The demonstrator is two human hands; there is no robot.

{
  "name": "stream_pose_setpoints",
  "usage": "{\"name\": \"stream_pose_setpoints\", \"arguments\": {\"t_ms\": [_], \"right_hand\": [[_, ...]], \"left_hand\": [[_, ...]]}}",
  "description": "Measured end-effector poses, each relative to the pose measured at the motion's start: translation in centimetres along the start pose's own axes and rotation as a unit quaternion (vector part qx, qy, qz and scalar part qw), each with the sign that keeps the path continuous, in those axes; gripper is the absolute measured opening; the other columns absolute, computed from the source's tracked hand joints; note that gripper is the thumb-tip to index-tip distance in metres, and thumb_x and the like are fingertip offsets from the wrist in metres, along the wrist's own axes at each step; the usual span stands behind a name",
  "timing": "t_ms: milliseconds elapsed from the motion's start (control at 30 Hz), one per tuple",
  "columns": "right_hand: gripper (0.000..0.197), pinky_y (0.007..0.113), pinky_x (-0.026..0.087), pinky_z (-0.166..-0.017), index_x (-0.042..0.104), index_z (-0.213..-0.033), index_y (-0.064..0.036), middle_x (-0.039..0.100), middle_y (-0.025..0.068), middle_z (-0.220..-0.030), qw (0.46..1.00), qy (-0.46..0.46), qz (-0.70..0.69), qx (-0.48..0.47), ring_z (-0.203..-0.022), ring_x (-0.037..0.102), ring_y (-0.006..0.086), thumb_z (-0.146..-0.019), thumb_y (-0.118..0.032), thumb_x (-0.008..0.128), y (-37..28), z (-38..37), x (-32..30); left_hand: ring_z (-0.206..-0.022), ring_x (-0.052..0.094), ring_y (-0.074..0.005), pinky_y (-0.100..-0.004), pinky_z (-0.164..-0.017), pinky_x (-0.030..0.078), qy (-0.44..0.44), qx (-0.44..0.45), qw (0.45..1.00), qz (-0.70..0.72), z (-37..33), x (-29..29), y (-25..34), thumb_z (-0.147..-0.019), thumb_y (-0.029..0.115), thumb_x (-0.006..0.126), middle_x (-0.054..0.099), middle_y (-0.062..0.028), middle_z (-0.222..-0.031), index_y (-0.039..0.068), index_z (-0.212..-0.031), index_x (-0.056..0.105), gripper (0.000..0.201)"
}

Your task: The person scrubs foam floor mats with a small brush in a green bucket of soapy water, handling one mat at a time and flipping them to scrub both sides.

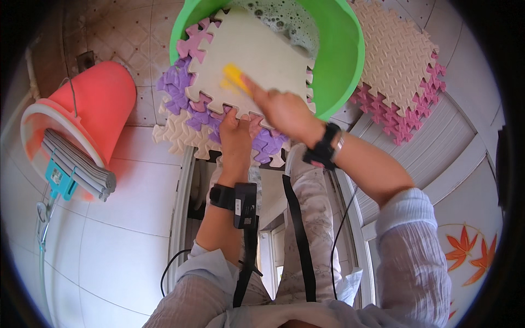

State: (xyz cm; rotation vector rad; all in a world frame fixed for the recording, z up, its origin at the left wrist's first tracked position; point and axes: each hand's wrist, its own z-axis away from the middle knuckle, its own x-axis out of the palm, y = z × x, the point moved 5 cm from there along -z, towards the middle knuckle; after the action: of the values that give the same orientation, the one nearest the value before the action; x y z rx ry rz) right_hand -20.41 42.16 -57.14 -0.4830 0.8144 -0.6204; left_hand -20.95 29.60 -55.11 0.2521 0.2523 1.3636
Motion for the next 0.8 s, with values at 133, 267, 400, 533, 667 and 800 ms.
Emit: {"name": "stream_pose_setpoints", "arguments": {"t_ms": [133,267,400,533,667,800], "right_hand": [[0.058,0.049,0.048,-0.066,0.019,-0.141,-0.0062,0.062,0.0243,-0.079,0.983,0.036,-0.012,0.180,-0.071,0.061,0.0401,-0.086,-0.014,0.037,7.4,-7.0,-0.3],[0.058,0.049,0.047,-0.060,0.020,-0.140,-0.0055,0.061,0.0237,-0.073,0.987,0.004,-0.041,0.156,-0.063,0.060,0.0390,-0.086,-0.012,0.039,6.2,-5.0,1.4],[0.064,0.047,0.047,-0.054,0.019,-0.142,-0.0073,0.058,0.0188,-0.062,0.995,-0.076,0.004,0.058,-0.056,0.059,0.0347,-0.083,-0.010,0.044,1.5,4.3,0.2],[0.058,0.047,0.049,-0.059,0.021,-0.139,-0.0010,0.062,0.0219,-0.073,0.986,-0.052,0.029,0.154,-0.060,0.061,0.0368,-0.087,-0.014,0.041,5.9,0.5,1.4],[0.055,0.048,0.048,-0.058,0.020,-0.138,0.0030,0.062,0.0223,-0.071,0.960,0.069,0.070,0.263,-0.060,0.060,0.0374,-0.087,-0.013,0.035,14.5,-5.0,1.4],[0.060,0.046,0.049,-0.061,0.015,-0.139,0.0029,0.063,0.0223,-0.073,0.984,-0.073,0.007,0.165,-0.064,0.062,0.0377,-0.084,-0.009,0.038,7.0,-1.4,1.7]], "left_hand": [[-0.093,0.062,-0.0223,-0.0289,-0.074,0.051,-0.023,-0.001,1.000,0.000,-0.4,1.3,-0.2,-0.091,0.007,0.045,0.058,-0.0127,-0.104,-0.004,-0.124,0.038,0.036],[-0.093,0.062,-0.0227,-0.0293,-0.075,0.051,-0.018,-0.013,1.000,0.007,-0.2,0.5,-0.6,-0.090,0.006,0.044,0.057,-0.0136,-0.104,-0.005,-0.125,0.036,0.037],[-0.094,0.062,-0.0224,-0.0292,-0.077,0.051,0.003,-0.021,1.000,-0.014,0.0,-0.1,0.6,-0.090,0.005,0.042,0.057,-0.0142,-0.104,-0.004,-0.126,0.035,0.038],[-0.093,0.062,-0.0230,-0.0284,-0.076,0.051,0.004,-0.008,1.000,0.001,-0.4,0.1,-0.1,-0.090,0.004,0.042,0.057,-0.0143,-0.102,-0.004,-0.127,0.035,0.039],[-0.092,0.063,-0.0226,-0.0280,-0.077,0.051,-0.033,0.001,0.999,0.012,-0.8,2.1,-0.2,-0.090,0.004,0.042,0.058,-0.0143,-0.100,-0.005,-0.127,0.035,0.039],[-0.091,0.063,-0.0214,-0.0278,-0.077,0.051,-0.017,-0.003,1.000,-0.018,0.2,-0.2,-0.2,-0.090,0.004,0.042,0.059,-0.0142,-0.100,-0.005,-0.123,0.038,0.034]]}}
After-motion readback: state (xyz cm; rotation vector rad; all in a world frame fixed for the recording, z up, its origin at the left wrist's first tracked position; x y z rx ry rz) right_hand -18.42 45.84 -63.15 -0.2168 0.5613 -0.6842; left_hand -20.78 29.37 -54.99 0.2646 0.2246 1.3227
